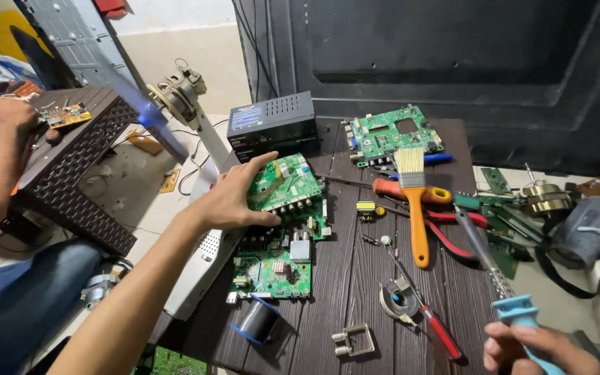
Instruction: The person solders a small metal component using a soldering iron and solder wire. They hold the component with their left hand while applying solder with the iron in their right hand. The workspace contains various circuit boards and tools.
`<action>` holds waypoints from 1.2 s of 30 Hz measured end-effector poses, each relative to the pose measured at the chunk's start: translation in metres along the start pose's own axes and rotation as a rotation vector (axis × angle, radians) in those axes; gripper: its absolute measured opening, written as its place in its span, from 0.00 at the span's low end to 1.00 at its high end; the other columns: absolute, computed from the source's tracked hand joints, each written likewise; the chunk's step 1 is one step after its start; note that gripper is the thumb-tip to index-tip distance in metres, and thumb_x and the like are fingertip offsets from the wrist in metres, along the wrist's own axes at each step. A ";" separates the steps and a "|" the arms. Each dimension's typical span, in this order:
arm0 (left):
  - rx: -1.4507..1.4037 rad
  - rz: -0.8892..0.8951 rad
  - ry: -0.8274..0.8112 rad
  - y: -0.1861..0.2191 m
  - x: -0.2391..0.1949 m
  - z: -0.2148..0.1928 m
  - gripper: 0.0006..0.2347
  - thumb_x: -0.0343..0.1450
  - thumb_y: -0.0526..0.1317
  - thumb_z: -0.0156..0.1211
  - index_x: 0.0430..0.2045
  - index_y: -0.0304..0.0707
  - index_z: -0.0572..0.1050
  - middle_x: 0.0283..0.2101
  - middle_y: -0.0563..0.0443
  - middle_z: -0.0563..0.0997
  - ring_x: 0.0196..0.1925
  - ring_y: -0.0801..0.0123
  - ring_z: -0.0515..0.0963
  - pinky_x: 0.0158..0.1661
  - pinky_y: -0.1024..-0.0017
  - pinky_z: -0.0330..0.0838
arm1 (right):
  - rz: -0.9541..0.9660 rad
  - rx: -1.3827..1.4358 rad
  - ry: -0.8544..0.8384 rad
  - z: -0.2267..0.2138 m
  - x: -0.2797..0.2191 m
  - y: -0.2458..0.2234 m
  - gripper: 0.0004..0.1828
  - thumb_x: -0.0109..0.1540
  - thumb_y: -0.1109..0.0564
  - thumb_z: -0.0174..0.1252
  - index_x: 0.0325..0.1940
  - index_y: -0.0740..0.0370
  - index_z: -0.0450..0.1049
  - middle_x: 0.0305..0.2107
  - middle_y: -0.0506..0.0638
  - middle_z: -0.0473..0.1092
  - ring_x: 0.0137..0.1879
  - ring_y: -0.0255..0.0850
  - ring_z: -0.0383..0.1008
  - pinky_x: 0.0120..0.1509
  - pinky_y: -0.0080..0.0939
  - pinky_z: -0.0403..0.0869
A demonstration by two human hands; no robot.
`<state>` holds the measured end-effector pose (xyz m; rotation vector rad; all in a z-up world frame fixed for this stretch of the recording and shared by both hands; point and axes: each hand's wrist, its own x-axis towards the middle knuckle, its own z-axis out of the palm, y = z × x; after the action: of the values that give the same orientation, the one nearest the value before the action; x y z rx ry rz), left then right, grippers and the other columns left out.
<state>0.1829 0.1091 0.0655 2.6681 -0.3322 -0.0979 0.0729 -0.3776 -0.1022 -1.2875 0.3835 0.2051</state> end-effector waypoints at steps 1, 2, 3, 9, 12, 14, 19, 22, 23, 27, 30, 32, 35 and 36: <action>0.075 -0.080 -0.025 0.001 -0.002 0.002 0.50 0.56 0.58 0.71 0.73 0.59 0.47 0.74 0.43 0.60 0.71 0.45 0.58 0.64 0.43 0.48 | -0.540 -0.088 -0.169 -0.014 -0.005 0.029 0.27 0.52 0.73 0.56 0.57 0.76 0.74 0.46 0.76 0.81 0.38 0.67 0.87 0.42 0.57 0.84; 0.073 -0.078 -0.027 0.003 -0.003 0.003 0.50 0.56 0.58 0.71 0.73 0.59 0.47 0.74 0.43 0.60 0.71 0.45 0.58 0.64 0.43 0.48 | -0.539 -0.090 -0.166 -0.004 -0.012 0.027 0.27 0.52 0.73 0.56 0.57 0.76 0.74 0.46 0.76 0.81 0.38 0.67 0.87 0.42 0.57 0.84; 0.083 -0.073 -0.028 0.004 -0.003 0.002 0.49 0.56 0.60 0.69 0.73 0.60 0.47 0.73 0.41 0.60 0.71 0.46 0.59 0.64 0.44 0.48 | -0.564 -0.114 -0.081 0.008 -0.017 0.023 0.24 0.56 0.68 0.55 0.57 0.76 0.73 0.46 0.75 0.80 0.37 0.65 0.85 0.40 0.56 0.82; 0.186 0.109 0.132 0.025 0.010 0.012 0.44 0.60 0.69 0.58 0.71 0.54 0.54 0.73 0.39 0.57 0.74 0.45 0.54 0.65 0.32 0.46 | -0.478 0.006 0.048 0.028 -0.022 0.013 0.23 0.57 0.74 0.50 0.56 0.86 0.69 0.46 0.83 0.73 0.38 0.73 0.74 0.36 0.64 0.74; 0.221 0.207 0.150 0.067 0.017 0.020 0.30 0.66 0.59 0.63 0.62 0.51 0.67 0.67 0.46 0.68 0.70 0.52 0.61 0.65 0.43 0.52 | -0.544 0.070 0.005 0.018 -0.014 0.029 0.26 0.58 0.66 0.52 0.61 0.79 0.67 0.49 0.82 0.72 0.42 0.69 0.75 0.34 0.63 0.75; 0.252 0.244 0.107 0.086 0.025 0.031 0.22 0.67 0.52 0.68 0.55 0.51 0.76 0.62 0.51 0.76 0.68 0.56 0.65 0.65 0.49 0.53 | -0.549 0.101 -0.024 0.019 -0.009 0.028 0.27 0.58 0.67 0.52 0.62 0.79 0.66 0.49 0.83 0.72 0.42 0.71 0.74 0.33 0.64 0.75; 0.515 0.575 0.154 0.096 0.050 0.077 0.18 0.70 0.35 0.59 0.54 0.55 0.79 0.53 0.52 0.83 0.46 0.60 0.76 0.45 0.59 0.62 | -0.664 0.102 0.058 0.045 -0.021 0.020 0.25 0.60 0.57 0.55 0.56 0.79 0.67 0.42 0.80 0.72 0.35 0.62 0.73 0.28 0.52 0.71; 0.521 0.585 0.154 0.097 0.053 0.077 0.16 0.68 0.39 0.67 0.50 0.55 0.80 0.49 0.55 0.85 0.45 0.61 0.79 0.43 0.60 0.61 | -0.641 0.080 0.107 0.056 -0.033 0.009 0.25 0.61 0.58 0.53 0.57 0.81 0.66 0.43 0.80 0.71 0.36 0.64 0.73 0.28 0.55 0.70; 0.522 0.588 0.156 0.096 0.052 0.074 0.16 0.68 0.39 0.67 0.50 0.55 0.80 0.49 0.55 0.85 0.45 0.61 0.79 0.43 0.60 0.61 | -0.644 0.081 0.109 0.056 -0.033 0.009 0.25 0.61 0.58 0.53 0.57 0.81 0.66 0.43 0.80 0.71 0.36 0.64 0.73 0.28 0.55 0.70; 0.517 0.554 0.172 0.091 0.044 0.064 0.14 0.64 0.47 0.74 0.42 0.55 0.81 0.43 0.55 0.86 0.45 0.63 0.81 0.50 0.60 0.62 | -0.613 0.092 0.082 0.053 -0.034 0.009 0.25 0.60 0.59 0.53 0.56 0.81 0.67 0.43 0.81 0.72 0.37 0.65 0.74 0.30 0.55 0.72; 0.501 0.530 0.163 0.086 0.041 0.061 0.17 0.62 0.51 0.77 0.39 0.51 0.78 0.41 0.55 0.85 0.45 0.61 0.81 0.50 0.59 0.63 | -0.580 0.086 0.079 0.050 -0.033 0.012 0.25 0.59 0.60 0.53 0.56 0.81 0.67 0.44 0.82 0.72 0.38 0.66 0.75 0.31 0.57 0.72; 0.512 0.534 0.164 0.085 0.038 0.061 0.19 0.61 0.53 0.78 0.37 0.49 0.75 0.39 0.55 0.84 0.44 0.59 0.80 0.49 0.58 0.64 | -0.582 0.077 0.084 0.048 -0.033 0.016 0.25 0.59 0.59 0.54 0.57 0.80 0.67 0.44 0.81 0.73 0.37 0.65 0.75 0.31 0.56 0.73; 0.503 0.501 0.125 0.089 0.033 0.058 0.18 0.63 0.51 0.76 0.39 0.46 0.75 0.38 0.55 0.87 0.45 0.59 0.82 0.51 0.56 0.62 | -0.541 0.111 0.087 0.043 -0.026 0.018 0.26 0.60 0.62 0.51 0.60 0.82 0.64 0.45 0.84 0.71 0.39 0.69 0.73 0.31 0.61 0.70; 0.519 0.476 0.140 0.090 0.032 0.059 0.17 0.64 0.52 0.74 0.38 0.47 0.76 0.38 0.54 0.87 0.44 0.58 0.82 0.50 0.55 0.62 | -0.572 0.120 0.065 0.041 -0.022 0.021 0.26 0.59 0.61 0.53 0.58 0.81 0.66 0.44 0.83 0.72 0.38 0.68 0.74 0.30 0.59 0.71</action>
<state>0.1874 -0.0023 0.0519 2.9784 -1.0550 0.3682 0.0517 -0.3316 -0.1027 -1.2372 0.0699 -0.3388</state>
